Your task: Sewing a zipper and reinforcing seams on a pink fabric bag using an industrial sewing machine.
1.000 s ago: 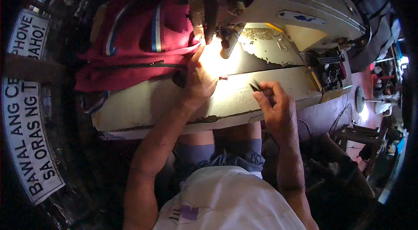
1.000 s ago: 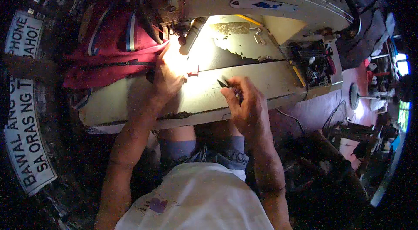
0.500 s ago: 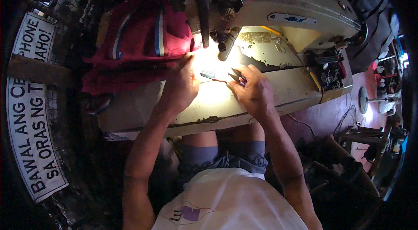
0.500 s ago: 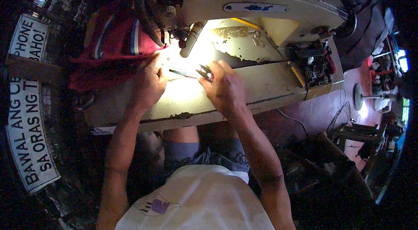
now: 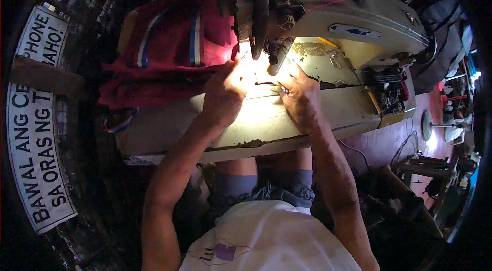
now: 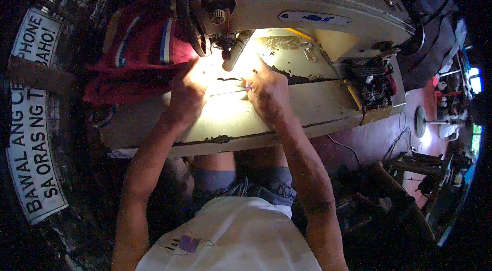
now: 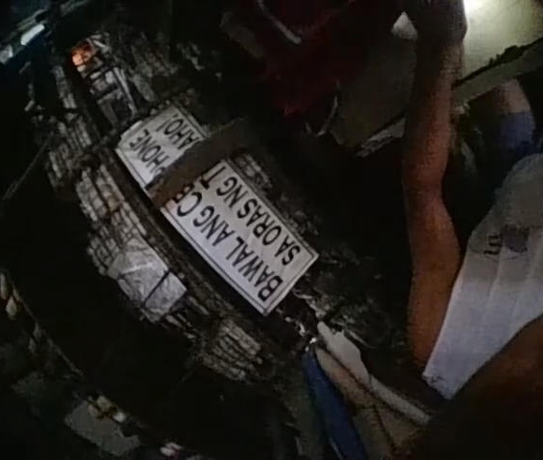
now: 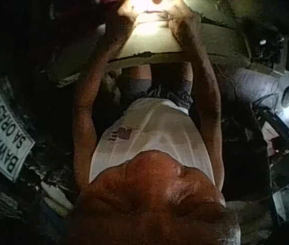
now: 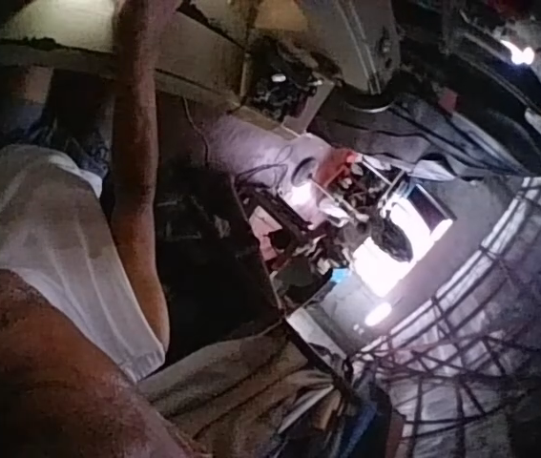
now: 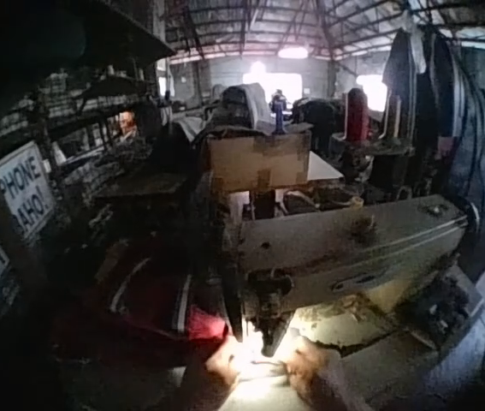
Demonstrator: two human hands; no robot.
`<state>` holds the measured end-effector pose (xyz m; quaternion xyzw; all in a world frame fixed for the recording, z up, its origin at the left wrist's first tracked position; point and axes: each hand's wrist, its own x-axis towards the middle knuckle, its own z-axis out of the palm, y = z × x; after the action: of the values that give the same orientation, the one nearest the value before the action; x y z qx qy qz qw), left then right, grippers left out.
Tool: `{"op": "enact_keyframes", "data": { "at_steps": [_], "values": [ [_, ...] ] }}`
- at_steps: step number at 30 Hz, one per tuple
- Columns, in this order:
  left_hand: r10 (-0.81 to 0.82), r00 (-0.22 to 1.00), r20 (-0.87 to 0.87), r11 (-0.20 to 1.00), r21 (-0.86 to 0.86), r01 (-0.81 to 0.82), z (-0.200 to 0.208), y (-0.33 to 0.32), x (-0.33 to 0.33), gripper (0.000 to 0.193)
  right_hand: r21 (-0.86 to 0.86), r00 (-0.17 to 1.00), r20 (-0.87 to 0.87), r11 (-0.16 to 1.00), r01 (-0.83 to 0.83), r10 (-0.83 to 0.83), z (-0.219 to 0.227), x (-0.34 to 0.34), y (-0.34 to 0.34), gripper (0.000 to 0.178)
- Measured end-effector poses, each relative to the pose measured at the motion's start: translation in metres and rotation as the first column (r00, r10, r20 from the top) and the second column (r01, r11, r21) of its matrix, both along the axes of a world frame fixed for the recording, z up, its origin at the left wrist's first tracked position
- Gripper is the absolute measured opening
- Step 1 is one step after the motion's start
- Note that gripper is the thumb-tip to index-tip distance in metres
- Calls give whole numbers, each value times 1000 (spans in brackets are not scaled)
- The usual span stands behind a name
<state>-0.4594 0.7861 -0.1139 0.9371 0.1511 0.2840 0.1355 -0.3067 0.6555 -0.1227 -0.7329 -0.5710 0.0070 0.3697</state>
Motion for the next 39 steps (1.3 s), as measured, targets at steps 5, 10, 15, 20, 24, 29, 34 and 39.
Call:
{"op": "enact_keyframes", "data": {
  "at_steps": [5,10,15,20,24,29,34,39],
  "values": [
    [-108,989,-99,983,137,121,-4,-3,-7,28,-91,997,-10,993,-78,78,1,12,-10,29],
    [-151,984,-95,986,-89,143,2,-3,-11,37,-92,987,-109,987,-130,119,4,16,-9,20],
    [-207,978,4,976,-68,207,2,-10,6,25,-206,962,-263,969,-137,80,8,20,-6,17],
    [-111,988,109,987,-106,123,-6,-16,18,21,-151,934,-350,979,-139,78,19,24,-12,29],
    [-78,994,71,969,-230,92,-2,-20,10,23,-249,903,-392,965,79,-175,27,13,-33,55],
    [-91,995,49,922,-374,103,6,-19,5,21,-200,916,-348,970,136,-200,21,-13,-43,41],
    [-79,997,28,917,-389,83,1,-20,3,18,-136,924,-316,975,178,-213,12,-28,-34,33],
    [-88,996,6,953,-292,86,-7,-15,1,26,-145,936,-266,969,198,-231,13,-26,-29,28]
  ]
}}
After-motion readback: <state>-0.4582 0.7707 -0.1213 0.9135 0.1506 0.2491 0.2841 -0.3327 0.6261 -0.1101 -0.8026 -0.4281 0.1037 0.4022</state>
